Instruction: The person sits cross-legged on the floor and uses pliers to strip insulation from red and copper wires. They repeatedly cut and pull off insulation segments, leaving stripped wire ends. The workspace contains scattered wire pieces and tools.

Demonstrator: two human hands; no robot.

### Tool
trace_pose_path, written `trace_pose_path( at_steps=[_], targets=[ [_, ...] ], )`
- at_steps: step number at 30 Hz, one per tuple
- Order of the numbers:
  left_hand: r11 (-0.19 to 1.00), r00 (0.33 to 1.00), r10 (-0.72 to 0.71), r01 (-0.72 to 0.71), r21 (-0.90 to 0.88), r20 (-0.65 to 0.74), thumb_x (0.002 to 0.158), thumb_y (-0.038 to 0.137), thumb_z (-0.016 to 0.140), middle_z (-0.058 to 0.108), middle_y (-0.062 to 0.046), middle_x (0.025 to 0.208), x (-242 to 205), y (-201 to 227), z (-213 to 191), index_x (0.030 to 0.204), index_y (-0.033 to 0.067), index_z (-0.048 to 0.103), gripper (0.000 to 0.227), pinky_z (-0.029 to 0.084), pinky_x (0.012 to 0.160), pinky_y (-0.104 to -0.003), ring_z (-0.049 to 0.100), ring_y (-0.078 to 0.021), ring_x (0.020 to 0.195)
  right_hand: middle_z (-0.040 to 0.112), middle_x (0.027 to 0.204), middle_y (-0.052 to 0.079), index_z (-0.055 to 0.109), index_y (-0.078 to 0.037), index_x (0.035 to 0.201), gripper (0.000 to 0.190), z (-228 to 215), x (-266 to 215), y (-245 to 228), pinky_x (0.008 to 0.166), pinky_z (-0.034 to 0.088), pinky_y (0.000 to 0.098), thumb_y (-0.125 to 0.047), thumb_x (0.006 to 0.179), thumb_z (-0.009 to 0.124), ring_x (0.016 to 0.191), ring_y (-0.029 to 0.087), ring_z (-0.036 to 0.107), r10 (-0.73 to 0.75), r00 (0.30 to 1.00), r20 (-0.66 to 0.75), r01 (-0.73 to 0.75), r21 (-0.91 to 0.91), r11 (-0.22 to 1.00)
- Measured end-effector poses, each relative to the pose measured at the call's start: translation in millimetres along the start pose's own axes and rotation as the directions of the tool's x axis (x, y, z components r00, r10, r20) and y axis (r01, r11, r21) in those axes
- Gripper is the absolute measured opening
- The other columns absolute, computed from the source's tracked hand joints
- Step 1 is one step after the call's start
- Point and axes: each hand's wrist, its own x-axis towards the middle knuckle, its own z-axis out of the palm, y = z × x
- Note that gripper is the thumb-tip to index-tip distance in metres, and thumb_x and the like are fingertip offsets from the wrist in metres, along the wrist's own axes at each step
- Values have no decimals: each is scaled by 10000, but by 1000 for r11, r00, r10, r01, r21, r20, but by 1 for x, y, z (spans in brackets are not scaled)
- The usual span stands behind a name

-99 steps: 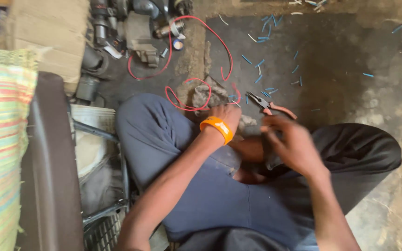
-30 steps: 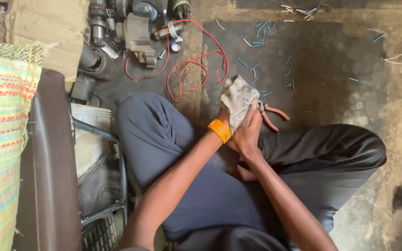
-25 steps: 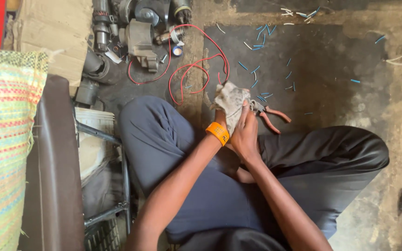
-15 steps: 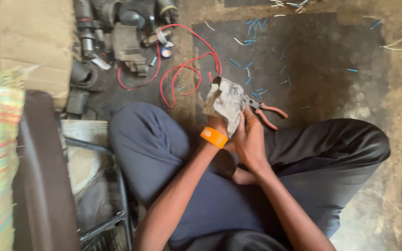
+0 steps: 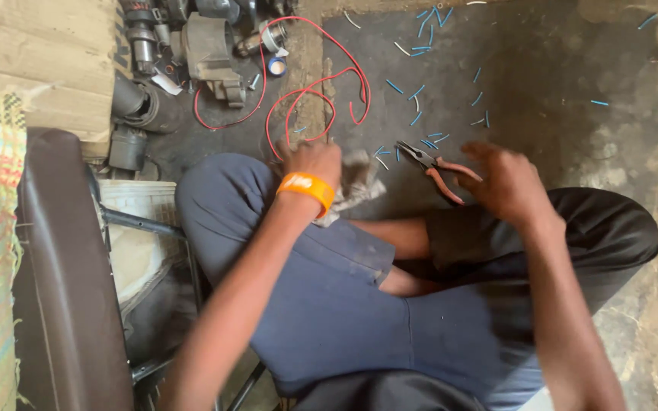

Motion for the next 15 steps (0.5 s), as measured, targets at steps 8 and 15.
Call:
trace_pose_path(
  at_steps=[8,15],
  targets=[
    [997,999,4,-8,81,51,756,472,810,702,-139,1199,43,-1,-54,1088,150,747,467,300,1085,-643,559,-377,1279,659,1135,184,677,-118,1150,534,62,2,30,785,560,510,-504,803,803,1075,422,641,79,995,53,-67,-211,975],
    [926,954,-141,32,-376,-264,948,334,729,762,-165,1022,109,11,17,985,139,778,204,556,812,-519,709,-406,973,657,1133,185,641,-74,1124,500,63,9,28,776,568,517,-439,807,773,1033,423,651,85,994,67,-63,-282,957]
  ],
)
